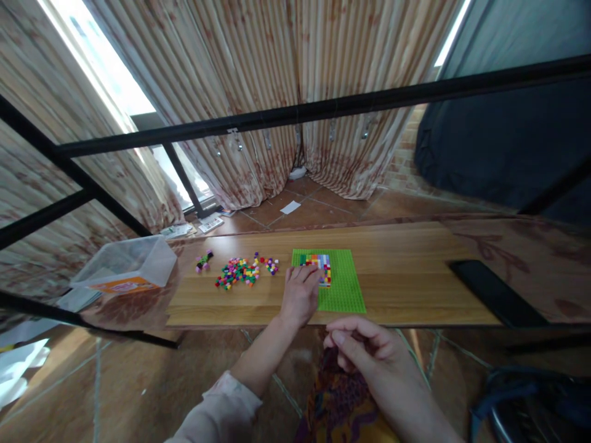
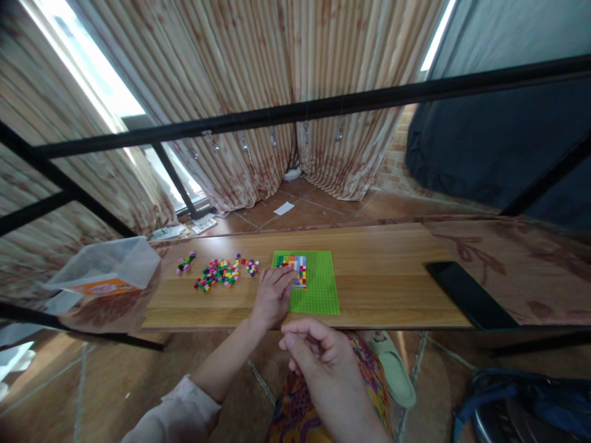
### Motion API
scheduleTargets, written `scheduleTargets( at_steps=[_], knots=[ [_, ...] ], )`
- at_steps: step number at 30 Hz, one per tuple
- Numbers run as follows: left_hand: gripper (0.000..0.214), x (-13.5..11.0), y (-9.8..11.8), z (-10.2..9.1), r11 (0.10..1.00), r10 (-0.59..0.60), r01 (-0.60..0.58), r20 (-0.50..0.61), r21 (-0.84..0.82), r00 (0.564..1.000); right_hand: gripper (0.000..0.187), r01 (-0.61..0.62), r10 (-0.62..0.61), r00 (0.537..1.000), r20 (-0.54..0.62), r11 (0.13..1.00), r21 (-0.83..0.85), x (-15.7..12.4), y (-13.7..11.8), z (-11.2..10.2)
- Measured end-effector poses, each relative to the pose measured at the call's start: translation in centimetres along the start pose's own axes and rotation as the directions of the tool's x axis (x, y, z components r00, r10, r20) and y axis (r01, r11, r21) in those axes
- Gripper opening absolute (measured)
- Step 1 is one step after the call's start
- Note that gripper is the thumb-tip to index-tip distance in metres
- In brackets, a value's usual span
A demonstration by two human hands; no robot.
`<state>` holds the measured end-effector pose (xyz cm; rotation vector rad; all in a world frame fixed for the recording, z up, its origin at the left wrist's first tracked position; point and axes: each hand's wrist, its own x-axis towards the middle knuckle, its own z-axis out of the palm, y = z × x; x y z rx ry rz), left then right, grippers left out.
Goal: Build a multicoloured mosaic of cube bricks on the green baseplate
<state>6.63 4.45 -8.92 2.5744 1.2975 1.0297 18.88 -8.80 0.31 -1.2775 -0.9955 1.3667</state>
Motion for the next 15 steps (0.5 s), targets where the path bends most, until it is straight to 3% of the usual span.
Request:
scheduleTargets(
  at_steps=[4,8,10,15],
  knots=[
    [0.035,-0.7,-0.8,-1.1,0.998,-0.039,0.038,-0.021,-0.048,0.999,0.026,-0.019,0.019,1.000,0.015,1.000,-0.022,-0.1,0.0,-0.1],
    [0.029,-3.4,-2.9,-2.3,0.982,-0.181,0.176,-0.077,-0.069,0.980,0.028,-0.049,0.049,0.999,0.019,0.999,-0.012,-0.1,0.4,-0.2],
    [0.025,-5.3,-4.3,-3.0,0.954,-0.297,0.290,-0.130,-0.069,0.946,0.029,-0.068,0.068,0.998,0.017,0.998,-0.007,-0.1,0.8,-0.3],
    [0.019,-8.8,-7.6,-4.6,0.833,-0.541,0.553,-0.229,-0.011,0.810,0.029,-0.074,0.074,0.997,-0.001,0.997,-0.001,0.4,2.1,-0.7]
  ],
)
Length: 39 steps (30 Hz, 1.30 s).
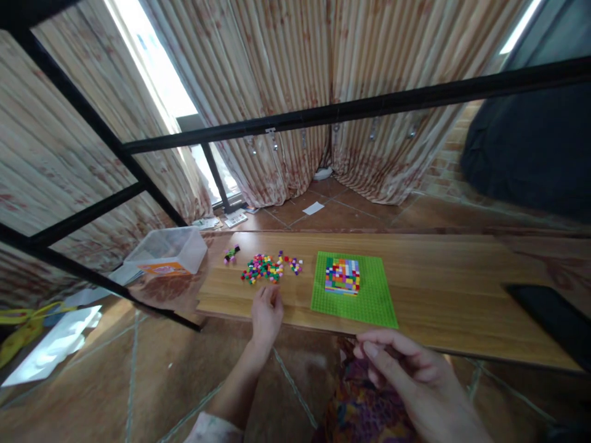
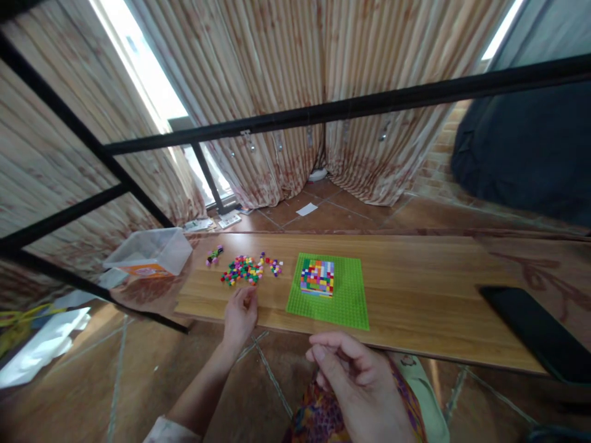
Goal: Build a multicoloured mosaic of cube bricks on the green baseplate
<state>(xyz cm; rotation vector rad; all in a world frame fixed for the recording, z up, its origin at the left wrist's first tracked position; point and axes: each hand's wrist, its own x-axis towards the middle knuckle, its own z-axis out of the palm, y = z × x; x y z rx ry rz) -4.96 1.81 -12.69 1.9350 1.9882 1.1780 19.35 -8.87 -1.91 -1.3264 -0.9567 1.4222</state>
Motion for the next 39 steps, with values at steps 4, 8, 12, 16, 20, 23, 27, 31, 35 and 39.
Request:
scheduleTargets(
  at_steps=[4,8,12,16,20,23,27,31,35,39],
  knots=[
    [0.017,1.1,-0.9,-0.7,0.990,-0.105,0.109,-0.048,0.084,0.993,0.027,0.025,-0.025,1.000,0.019,1.000,-0.017,0.3,0.2,-0.1],
    [0.017,2.2,-0.7,-0.3,0.975,-0.090,0.100,-0.056,0.200,0.994,0.024,0.030,-0.030,0.999,0.012,0.999,-0.037,0.2,-0.5,0.2],
    [0.018,2.5,-0.5,0.5,0.952,-0.076,0.091,-0.062,0.292,0.995,0.024,0.028,-0.028,1.000,-0.001,0.999,-0.047,0.1,-0.8,0.5],
    [0.017,2.8,-0.5,0.6,0.943,-0.091,0.102,-0.048,0.317,0.995,0.021,0.025,-0.025,1.000,0.012,0.999,-0.038,0.1,-0.4,0.2],
    [0.015,2.6,-0.1,0.4,0.968,-0.095,0.097,-0.020,0.233,0.995,0.022,0.035,-0.035,0.999,0.013,0.999,-0.035,0.1,-0.3,0.0],
    [0.014,1.7,1.0,0.5,0.992,-0.121,0.119,0.042,0.044,0.992,0.023,0.017,-0.018,1.000,-0.006,1.000,-0.006,-0.1,-0.6,0.5],
    [0.010,0.3,4.0,1.1,0.977,-0.024,0.055,0.147,-0.205,0.989,0.023,0.002,-0.001,0.999,-0.042,1.000,0.025,-0.4,-1.4,1.1],
    [0.011,0.2,7.8,1.5,0.940,0.118,-0.051,0.182,-0.337,0.976,0.027,-0.004,0.003,1.000,0.016,1.000,0.018,-0.4,-1.8,0.9],
    [0.015,1.1,10.8,1.9,0.908,0.237,-0.156,0.169,-0.389,0.957,0.025,0.014,-0.014,0.999,0.036,1.000,-0.006,-0.3,-1.7,0.5],
    [0.018,2.2,12.5,3.2,0.886,0.359,-0.277,0.173,-0.371,0.917,0.025,0.017,-0.016,0.999,0.045,1.000,-0.014,-0.2,-1.5,0.5]
  ],
)
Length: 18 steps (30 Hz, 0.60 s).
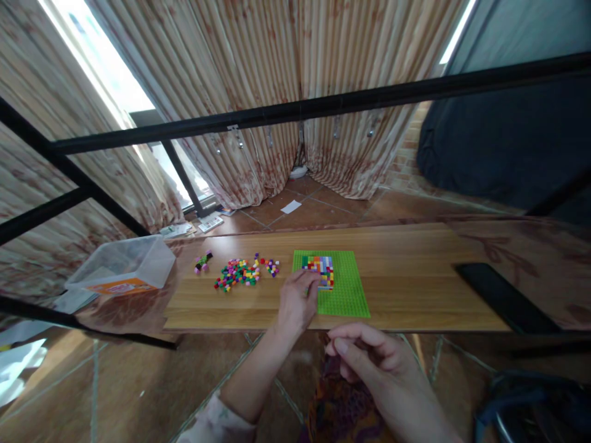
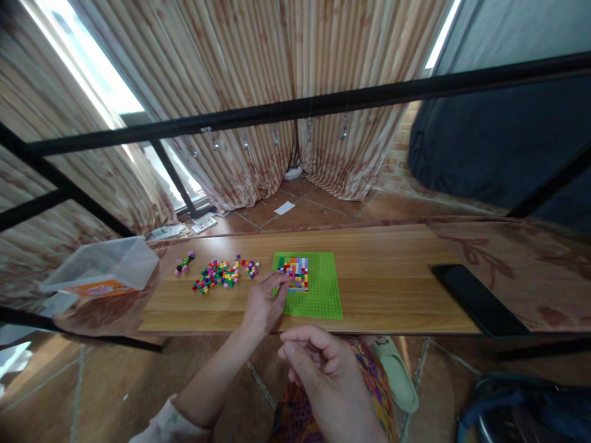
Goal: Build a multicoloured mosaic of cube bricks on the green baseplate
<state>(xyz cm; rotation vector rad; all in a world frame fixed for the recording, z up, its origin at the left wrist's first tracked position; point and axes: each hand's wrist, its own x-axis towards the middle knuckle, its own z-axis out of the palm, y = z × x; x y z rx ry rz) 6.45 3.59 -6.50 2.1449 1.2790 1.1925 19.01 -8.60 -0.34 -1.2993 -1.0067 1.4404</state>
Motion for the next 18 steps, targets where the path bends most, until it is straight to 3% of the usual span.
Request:
scheduleTargets(
  at_steps=[5,8,18],
  knots=[
    [0.018,1.6,-0.4,1.4,0.971,0.153,-0.176,0.142,0.161,0.978,0.025,0.017,-0.017,1.000,-0.019,1.000,-0.010,0.1,-0.1,0.0],
    [0.018,2.0,-0.6,1.9,0.943,0.184,-0.230,0.201,0.241,0.962,0.023,0.024,-0.024,1.000,-0.013,1.000,-0.010,0.1,-0.2,-0.2],
    [0.020,2.0,-1.1,2.0,0.909,0.214,-0.273,0.210,0.314,0.954,0.021,0.032,-0.032,0.999,-0.024,0.999,0.039,0.2,-0.1,-0.1]
  ],
)
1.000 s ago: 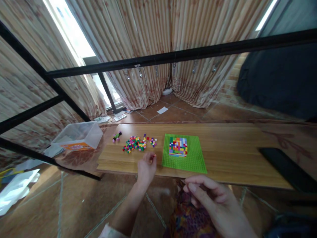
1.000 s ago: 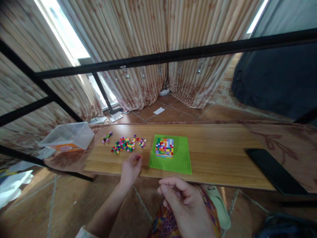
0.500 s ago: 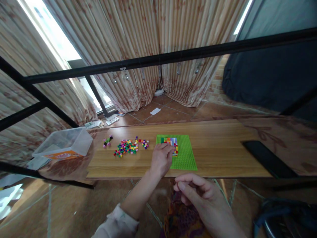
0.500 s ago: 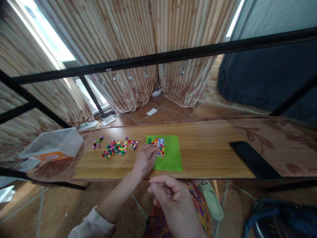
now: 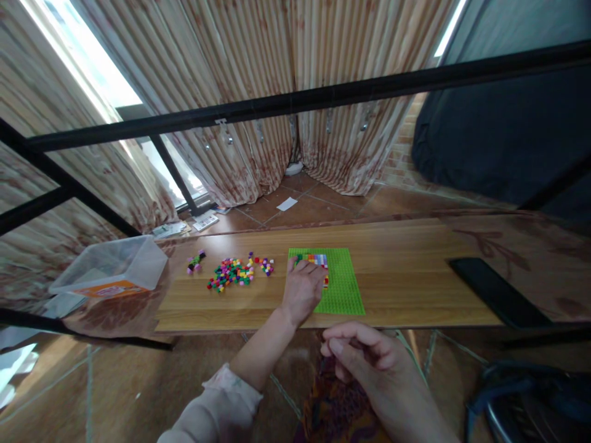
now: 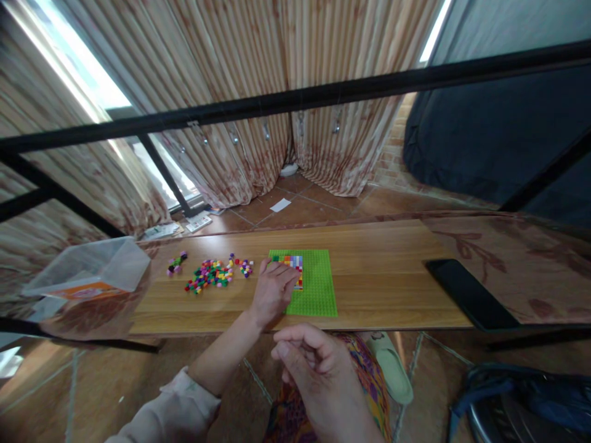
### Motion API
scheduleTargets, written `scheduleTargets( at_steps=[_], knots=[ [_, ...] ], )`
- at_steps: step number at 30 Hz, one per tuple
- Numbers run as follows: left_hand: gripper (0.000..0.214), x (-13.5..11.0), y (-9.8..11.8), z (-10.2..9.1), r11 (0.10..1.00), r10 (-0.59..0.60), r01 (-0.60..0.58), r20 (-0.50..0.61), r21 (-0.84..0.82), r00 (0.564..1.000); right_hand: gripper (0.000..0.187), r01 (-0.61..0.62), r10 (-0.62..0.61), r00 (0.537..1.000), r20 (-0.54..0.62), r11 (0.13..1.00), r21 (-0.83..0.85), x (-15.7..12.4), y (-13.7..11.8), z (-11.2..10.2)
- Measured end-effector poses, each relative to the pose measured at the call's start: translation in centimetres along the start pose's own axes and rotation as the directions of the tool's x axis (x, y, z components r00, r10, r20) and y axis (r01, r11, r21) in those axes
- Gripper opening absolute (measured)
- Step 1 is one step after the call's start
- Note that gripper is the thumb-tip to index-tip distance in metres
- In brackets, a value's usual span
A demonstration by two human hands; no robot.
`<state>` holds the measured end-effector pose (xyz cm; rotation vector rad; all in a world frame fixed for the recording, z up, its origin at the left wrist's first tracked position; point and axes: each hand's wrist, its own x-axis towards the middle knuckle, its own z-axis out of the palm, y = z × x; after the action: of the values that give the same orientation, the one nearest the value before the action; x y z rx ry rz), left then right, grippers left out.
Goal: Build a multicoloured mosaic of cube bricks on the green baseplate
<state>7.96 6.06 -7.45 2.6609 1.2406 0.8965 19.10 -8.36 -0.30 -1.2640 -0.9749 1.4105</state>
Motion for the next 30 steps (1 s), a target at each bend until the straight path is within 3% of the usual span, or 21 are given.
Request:
scheduleTargets(
  at_steps=[10,25,30],
  knots=[
    [0.018,-1.1,-0.1,1.4,0.999,0.025,-0.018,-0.151,0.046,0.988,0.017,0.012,-0.012,1.000,0.020,1.000,0.018,0.0,0.2,-0.1],
    [0.022,-2.1,-0.1,2.1,0.992,0.042,-0.016,-0.208,0.125,0.977,0.021,0.002,-0.001,1.000,-0.031,1.000,0.010,-0.1,-0.3,0.3],
    [0.022,-2.2,0.1,2.2,0.994,0.007,0.012,-0.180,0.107,0.984,0.020,0.000,0.000,1.000,-0.010,1.000,0.005,0.0,-0.1,0.3]
  ],
)
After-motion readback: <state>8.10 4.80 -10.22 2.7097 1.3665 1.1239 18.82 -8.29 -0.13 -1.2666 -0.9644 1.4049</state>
